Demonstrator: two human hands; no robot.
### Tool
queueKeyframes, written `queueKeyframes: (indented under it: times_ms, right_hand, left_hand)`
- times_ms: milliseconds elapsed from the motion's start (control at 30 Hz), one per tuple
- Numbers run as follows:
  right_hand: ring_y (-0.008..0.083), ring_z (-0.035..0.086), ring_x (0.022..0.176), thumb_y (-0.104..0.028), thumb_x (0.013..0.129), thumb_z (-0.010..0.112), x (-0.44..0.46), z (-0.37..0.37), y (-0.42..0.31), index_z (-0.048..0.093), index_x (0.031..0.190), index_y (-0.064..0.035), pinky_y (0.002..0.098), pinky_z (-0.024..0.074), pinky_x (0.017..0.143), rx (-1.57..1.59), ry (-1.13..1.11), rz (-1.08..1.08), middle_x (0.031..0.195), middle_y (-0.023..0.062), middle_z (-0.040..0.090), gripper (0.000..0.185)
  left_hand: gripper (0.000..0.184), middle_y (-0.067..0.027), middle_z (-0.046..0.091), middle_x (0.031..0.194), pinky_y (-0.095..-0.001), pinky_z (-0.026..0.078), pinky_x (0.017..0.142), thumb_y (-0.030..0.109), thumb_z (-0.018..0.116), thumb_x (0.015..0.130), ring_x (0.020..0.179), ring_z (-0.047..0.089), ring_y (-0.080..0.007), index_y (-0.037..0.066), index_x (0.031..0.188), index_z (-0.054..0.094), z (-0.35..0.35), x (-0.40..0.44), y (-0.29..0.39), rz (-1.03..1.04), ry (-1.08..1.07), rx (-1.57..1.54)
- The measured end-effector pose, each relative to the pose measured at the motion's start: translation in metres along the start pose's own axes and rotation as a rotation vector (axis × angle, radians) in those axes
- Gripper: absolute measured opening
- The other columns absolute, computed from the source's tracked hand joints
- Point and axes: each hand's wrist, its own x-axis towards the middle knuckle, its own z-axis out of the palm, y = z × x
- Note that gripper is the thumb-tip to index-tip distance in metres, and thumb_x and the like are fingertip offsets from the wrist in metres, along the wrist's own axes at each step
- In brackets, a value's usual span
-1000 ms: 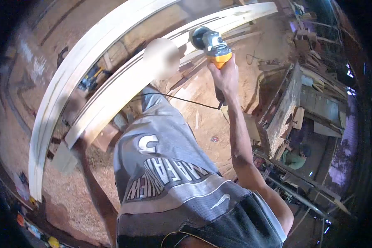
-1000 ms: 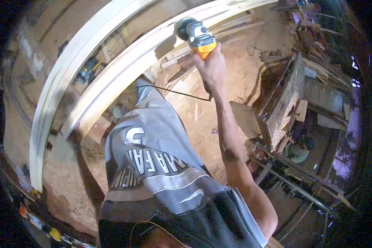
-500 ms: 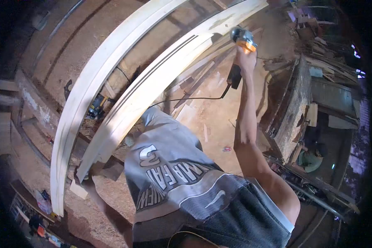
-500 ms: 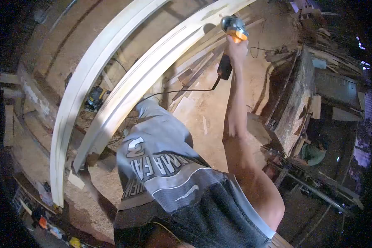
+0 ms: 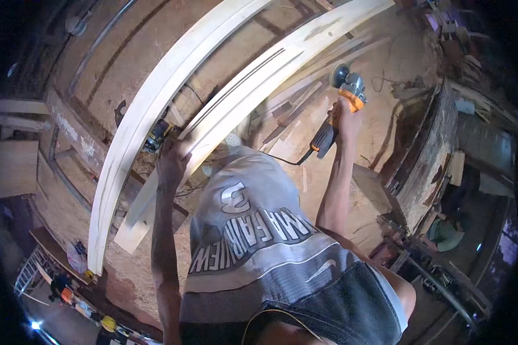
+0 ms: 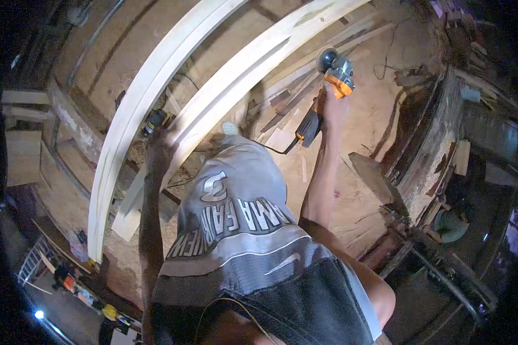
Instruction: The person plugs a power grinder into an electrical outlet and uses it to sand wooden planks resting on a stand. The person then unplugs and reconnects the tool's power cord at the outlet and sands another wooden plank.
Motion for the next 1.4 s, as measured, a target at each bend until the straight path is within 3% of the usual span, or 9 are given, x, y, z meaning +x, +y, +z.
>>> queueKeyframes:
  times_ms: [67,133,400,467,533,633,800,1167,1400]
  right_hand:
    - [0.0184,0.065,0.061,-0.023,0.090,0.071,-0.015,-0.003,-0.005,0.063,0.106,-0.0026,0.0331,0.0535,0.055,-0.004,-0.012,0.016,0.078,0.0065,0.064,0.027]
    - [0.0185,0.065,0.061,-0.023,0.090,0.071,-0.016,-0.008,-0.002,0.063,0.106,-0.0025,0.0332,0.0533,0.055,0.006,0.001,0.019,0.078,0.0065,0.064,0.027]
    - [0.0192,0.066,0.062,-0.026,0.091,0.071,-0.018,-0.031,0.029,0.061,0.109,-0.0035,0.0339,0.0541,0.056,-0.082,0.053,0.101,0.079,0.0061,0.064,0.030]
    - [0.0196,0.067,0.063,-0.025,0.091,0.070,-0.020,-0.033,0.029,0.061,0.108,-0.0032,0.0340,0.0546,0.057,-0.084,0.018,0.095,0.079,0.0065,0.064,0.030]
    - [0.0203,0.068,0.064,-0.025,0.091,0.070,-0.019,-0.031,0.031,0.061,0.108,-0.0029,0.0341,0.0549,0.058,-0.090,0.038,0.061,0.080,0.0072,0.064,0.029]
    - [0.0207,0.068,0.065,-0.025,0.092,0.070,-0.030,-0.027,0.022,0.060,0.111,-0.0027,0.0343,0.0552,0.058,-0.076,0.008,0.084,0.081,0.0078,0.065,0.031]
    - [0.0217,0.068,0.065,-0.024,0.092,0.070,-0.030,-0.021,0.022,0.058,0.117,-0.0035,0.0354,0.0554,0.058,-0.038,-0.001,0.117,0.082,0.0088,0.065,0.034]
    - [0.0225,0.066,0.063,-0.023,0.092,0.069,-0.029,-0.017,0.026,0.058,0.116,-0.0028,0.0359,0.0546,0.057,0.008,-0.006,0.142,0.083,0.0095,0.065,0.033]
    - [0.0226,0.067,0.065,-0.026,0.092,0.069,-0.030,-0.017,0.026,0.060,0.113,-0.0015,0.0360,0.0554,0.059,-0.028,-0.008,0.098,0.085,0.0104,0.066,0.034]
  left_hand:
    - [0.047,-0.0164,0.060,0.107,-0.0500,0.051,0.083,0.019,0.086,0.071,0.102,0.061,-0.0398,0.007,0.111,0.064,-0.010,-0.004,-0.003,0.049,0.019,0.078]
    - [0.049,-0.0186,0.063,0.102,-0.0498,0.051,0.085,0.021,0.089,0.069,0.100,0.063,-0.0406,0.005,0.109,0.065,-0.019,-0.003,-0.015,-0.219,-0.276,-0.167]
    - [0.052,-0.0223,0.066,0.112,-0.0512,0.050,0.089,0.022,0.085,0.075,0.104,0.061,-0.0453,0.000,0.117,0.063,0.027,-0.023,-0.109,-0.277,-0.318,-0.451]
    - [0.057,-0.0247,0.064,0.117,-0.0525,0.049,0.090,0.021,0.081,0.080,0.106,0.060,-0.0478,0.000,0.127,0.056,0.027,-0.023,-0.115,-0.077,-0.086,-0.166]
    - [0.070,-0.0269,0.060,0.122,-0.0553,0.044,0.097,0.023,0.081,0.081,0.115,0.055,-0.0467,0.001,0.138,0.048,0.050,-0.026,-0.148,-0.101,-0.127,-0.192]
    - [0.093,-0.0309,0.049,0.138,-0.0582,0.034,0.108,0.032,0.085,0.075,0.131,0.043,-0.0468,-0.002,0.148,0.037,0.047,-0.027,-0.124,0.146,-0.088,0.344]
    - [0.126,-0.0308,0.015,0.162,-0.0734,0.016,0.110,0.044,0.089,0.063,0.148,0.020,-0.0488,0.014,0.161,0.016,0.039,-0.029,-0.024,-0.051,0.097,0.095]
    - [0.101,-0.0245,0.023,0.161,-0.0746,0.020,0.109,0.020,0.078,0.073,0.144,0.026,-0.0484,0.021,0.161,0.028,0.015,-0.051,-0.033,-0.011,-0.077,0.029]
    - [0.098,-0.0211,0.019,0.165,-0.0781,0.013,0.113,0.010,0.075,0.076,0.154,0.011,-0.0442,0.022,0.160,0.027,0.018,-0.083,-0.022,-0.012,-0.066,0.204]
